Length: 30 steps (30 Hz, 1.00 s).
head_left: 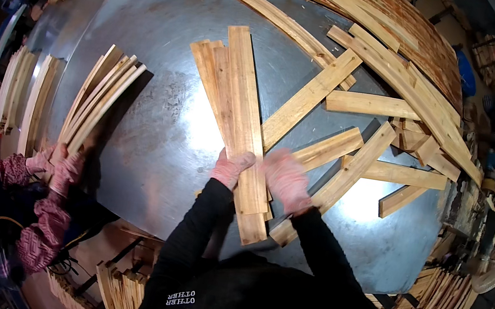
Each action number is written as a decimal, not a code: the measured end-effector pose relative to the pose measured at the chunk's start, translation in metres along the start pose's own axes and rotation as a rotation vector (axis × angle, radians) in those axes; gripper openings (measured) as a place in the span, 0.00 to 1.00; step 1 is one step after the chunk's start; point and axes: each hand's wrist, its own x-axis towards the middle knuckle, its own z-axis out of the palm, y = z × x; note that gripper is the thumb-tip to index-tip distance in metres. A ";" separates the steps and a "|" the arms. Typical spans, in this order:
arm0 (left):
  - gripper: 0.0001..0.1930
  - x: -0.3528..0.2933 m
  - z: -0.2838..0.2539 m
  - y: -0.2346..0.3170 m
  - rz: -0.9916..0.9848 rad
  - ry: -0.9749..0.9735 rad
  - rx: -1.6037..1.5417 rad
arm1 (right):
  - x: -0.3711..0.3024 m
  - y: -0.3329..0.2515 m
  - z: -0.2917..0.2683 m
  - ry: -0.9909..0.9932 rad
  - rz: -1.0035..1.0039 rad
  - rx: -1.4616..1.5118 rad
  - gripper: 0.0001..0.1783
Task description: The person sorts and stacks wooden planks on a metal table. They pick up planks from a pile, align them, and place them into organized stacks while another person works nearby.
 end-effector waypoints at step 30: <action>0.60 -0.058 -0.136 0.070 0.132 0.440 1.616 | -0.012 0.096 -0.035 -0.136 -1.153 -0.773 0.46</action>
